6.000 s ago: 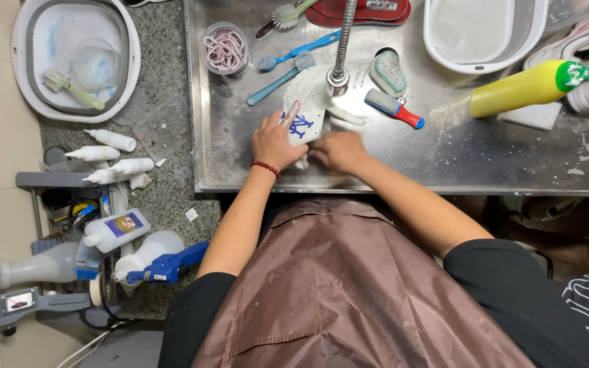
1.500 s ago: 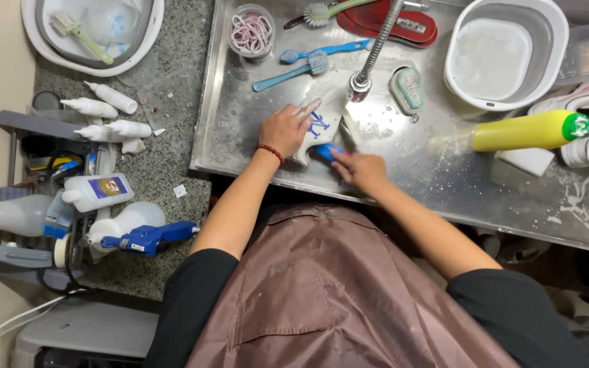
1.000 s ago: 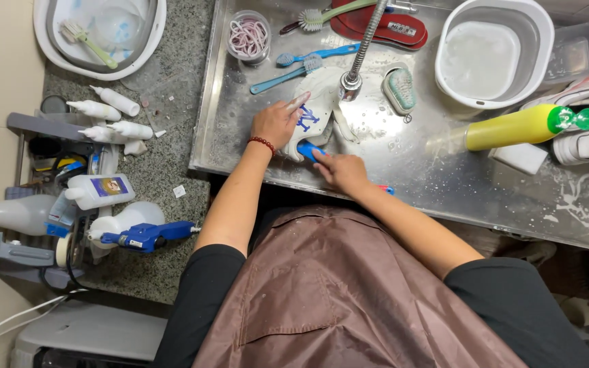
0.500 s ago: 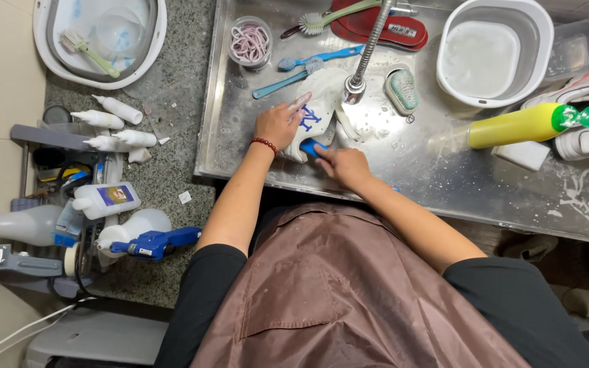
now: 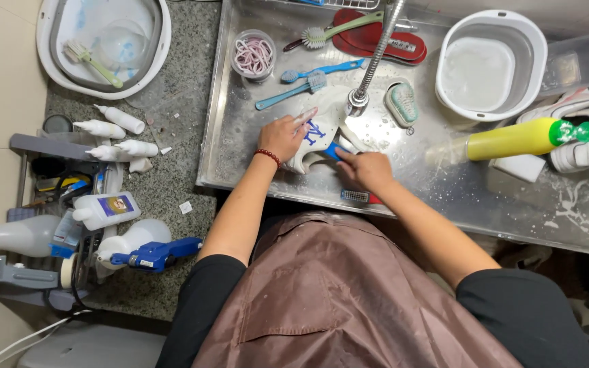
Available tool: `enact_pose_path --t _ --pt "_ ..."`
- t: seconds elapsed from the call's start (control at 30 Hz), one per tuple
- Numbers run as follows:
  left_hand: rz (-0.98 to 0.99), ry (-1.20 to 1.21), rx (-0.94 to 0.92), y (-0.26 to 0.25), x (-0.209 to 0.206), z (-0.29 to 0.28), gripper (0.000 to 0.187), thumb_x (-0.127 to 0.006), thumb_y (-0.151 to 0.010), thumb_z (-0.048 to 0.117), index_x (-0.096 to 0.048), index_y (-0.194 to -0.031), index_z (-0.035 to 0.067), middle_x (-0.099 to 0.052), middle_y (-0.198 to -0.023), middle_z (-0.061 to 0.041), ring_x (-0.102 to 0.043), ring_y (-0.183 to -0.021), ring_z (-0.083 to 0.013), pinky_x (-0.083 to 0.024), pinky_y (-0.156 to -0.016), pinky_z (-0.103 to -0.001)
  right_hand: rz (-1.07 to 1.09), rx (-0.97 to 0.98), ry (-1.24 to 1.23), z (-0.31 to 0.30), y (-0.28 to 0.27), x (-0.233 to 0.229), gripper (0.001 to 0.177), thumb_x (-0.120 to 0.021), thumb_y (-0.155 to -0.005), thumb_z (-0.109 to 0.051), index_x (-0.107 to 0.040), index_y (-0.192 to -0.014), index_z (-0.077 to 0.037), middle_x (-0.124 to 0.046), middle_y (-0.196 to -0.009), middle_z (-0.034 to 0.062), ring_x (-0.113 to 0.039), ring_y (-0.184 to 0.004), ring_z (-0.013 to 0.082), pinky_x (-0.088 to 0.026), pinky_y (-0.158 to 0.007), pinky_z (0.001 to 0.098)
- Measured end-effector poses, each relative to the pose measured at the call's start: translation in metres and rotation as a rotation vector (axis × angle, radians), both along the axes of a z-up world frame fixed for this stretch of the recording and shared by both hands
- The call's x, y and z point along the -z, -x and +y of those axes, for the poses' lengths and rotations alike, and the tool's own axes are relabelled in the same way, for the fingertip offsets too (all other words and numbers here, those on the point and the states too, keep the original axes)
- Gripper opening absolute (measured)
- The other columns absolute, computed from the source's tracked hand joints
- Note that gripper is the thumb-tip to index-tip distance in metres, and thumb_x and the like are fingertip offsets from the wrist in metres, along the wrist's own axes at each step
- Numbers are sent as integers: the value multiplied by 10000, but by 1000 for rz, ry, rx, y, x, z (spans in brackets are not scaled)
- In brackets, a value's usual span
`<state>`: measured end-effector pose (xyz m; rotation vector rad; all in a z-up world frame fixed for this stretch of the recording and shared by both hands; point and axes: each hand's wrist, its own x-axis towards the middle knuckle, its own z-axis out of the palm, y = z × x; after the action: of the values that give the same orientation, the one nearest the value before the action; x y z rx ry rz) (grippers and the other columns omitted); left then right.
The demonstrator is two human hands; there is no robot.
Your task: Scrubbing and cleaning a white sneaker with a small brush at a service counter.
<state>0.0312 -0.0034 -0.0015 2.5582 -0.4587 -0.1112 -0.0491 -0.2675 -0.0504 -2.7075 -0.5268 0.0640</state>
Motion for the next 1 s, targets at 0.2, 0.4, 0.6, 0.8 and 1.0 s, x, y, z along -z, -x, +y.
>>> enact_pose_path --t 0.2,0.4,0.6,0.8,1.0 --pt "31 -3 1 -7 -5 4 403 -572 -1006 376 -591 -1398 467 -693 -892 -88 -686 -816 -339 -556 -725 -465 89 -44 6 0 16 3 328 -672 -924 -438 -744 -1230 -345 -669 -629 126 -639 -515 360 -510 -497 485" --pt "32 -20 5 0 5 1 441 -548 -1020 362 -538 -1442 488 -683 -919 -98 -684 -828 -347 -557 -736 -475 -66 183 -61 48 24 20 364 -659 -988 -339 -680 -1323 -199 -689 -731 146 -665 -608 374 -529 -562 500" --pt "39 -59 -14 17 10 -24 487 -543 -1033 364 -455 -1491 506 -664 -908 -159 -680 -830 -388 -553 -754 -507 13 257 -18 39 23 4 321 -669 -962 -306 -683 -1266 -201 -683 -704 180 -655 -595 419 -513 -557 536" --pt "77 -70 -75 28 11 -35 548 -531 -1031 335 -382 -1537 483 -653 -921 -188 -675 -812 -422 -551 -756 -526 121 380 -143 47 19 53 200 -656 -947 -223 -690 -1098 -98 -708 -779 192 -668 -709 437 -512 -654 562" --pt "112 -101 -41 30 15 -41 551 -527 -1034 334 -374 -1545 473 -650 -948 -201 -668 -804 -444 -547 -774 -537 101 380 -575 35 -23 84 227 -565 -949 -178 -725 -1082 -87 -731 -968 213 -702 -908 441 -568 -792 493"
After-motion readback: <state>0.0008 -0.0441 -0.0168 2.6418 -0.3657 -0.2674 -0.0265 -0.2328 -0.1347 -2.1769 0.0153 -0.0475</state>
